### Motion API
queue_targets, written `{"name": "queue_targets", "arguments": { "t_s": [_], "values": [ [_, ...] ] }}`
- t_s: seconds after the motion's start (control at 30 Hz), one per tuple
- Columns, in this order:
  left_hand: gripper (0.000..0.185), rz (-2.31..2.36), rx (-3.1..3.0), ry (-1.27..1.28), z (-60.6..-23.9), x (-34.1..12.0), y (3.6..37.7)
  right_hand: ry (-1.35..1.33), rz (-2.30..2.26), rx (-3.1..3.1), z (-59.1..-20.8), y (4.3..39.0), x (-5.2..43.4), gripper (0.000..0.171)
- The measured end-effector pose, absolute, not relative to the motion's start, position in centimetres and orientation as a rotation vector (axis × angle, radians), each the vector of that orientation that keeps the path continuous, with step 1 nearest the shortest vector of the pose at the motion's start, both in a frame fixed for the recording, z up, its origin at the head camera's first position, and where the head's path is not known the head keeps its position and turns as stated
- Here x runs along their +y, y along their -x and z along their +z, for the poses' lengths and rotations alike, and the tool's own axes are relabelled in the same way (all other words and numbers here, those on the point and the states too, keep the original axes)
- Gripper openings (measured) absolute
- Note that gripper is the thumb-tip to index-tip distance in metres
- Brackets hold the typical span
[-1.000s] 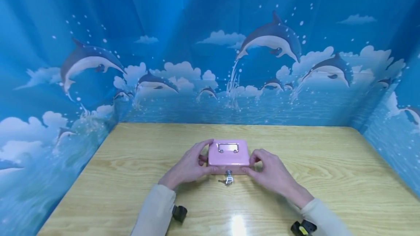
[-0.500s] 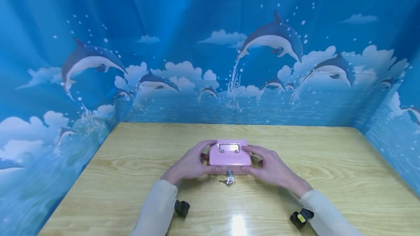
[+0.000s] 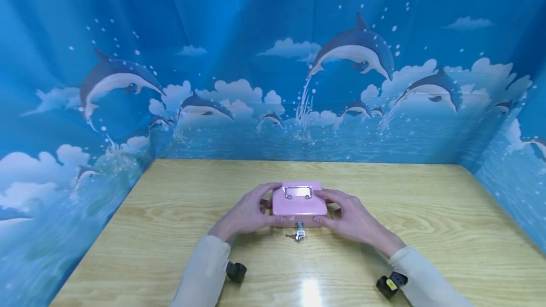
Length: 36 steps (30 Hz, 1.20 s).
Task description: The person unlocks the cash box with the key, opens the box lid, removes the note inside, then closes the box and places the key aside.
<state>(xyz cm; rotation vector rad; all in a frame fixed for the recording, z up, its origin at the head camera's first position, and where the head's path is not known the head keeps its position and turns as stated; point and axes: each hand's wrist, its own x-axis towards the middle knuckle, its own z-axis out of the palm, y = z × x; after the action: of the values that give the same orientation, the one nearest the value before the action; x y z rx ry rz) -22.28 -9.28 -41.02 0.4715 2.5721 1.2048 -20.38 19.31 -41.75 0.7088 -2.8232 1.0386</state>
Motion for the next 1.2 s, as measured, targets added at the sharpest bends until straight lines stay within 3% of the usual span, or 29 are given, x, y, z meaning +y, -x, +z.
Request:
{"name": "queue_targets", "arguments": {
  "t_s": [0.93,1.2],
  "values": [
    [0.075,1.291,2.578,-0.503,-40.7,-9.7,22.2,-0.728,1.081,-2.781,-41.6,20.7,19.4,0.060],
    [0.065,1.333,2.596,-0.454,-40.3,-9.7,22.1,-0.570,1.115,-2.806,-40.9,20.6,19.1,0.055]
  ]
}}
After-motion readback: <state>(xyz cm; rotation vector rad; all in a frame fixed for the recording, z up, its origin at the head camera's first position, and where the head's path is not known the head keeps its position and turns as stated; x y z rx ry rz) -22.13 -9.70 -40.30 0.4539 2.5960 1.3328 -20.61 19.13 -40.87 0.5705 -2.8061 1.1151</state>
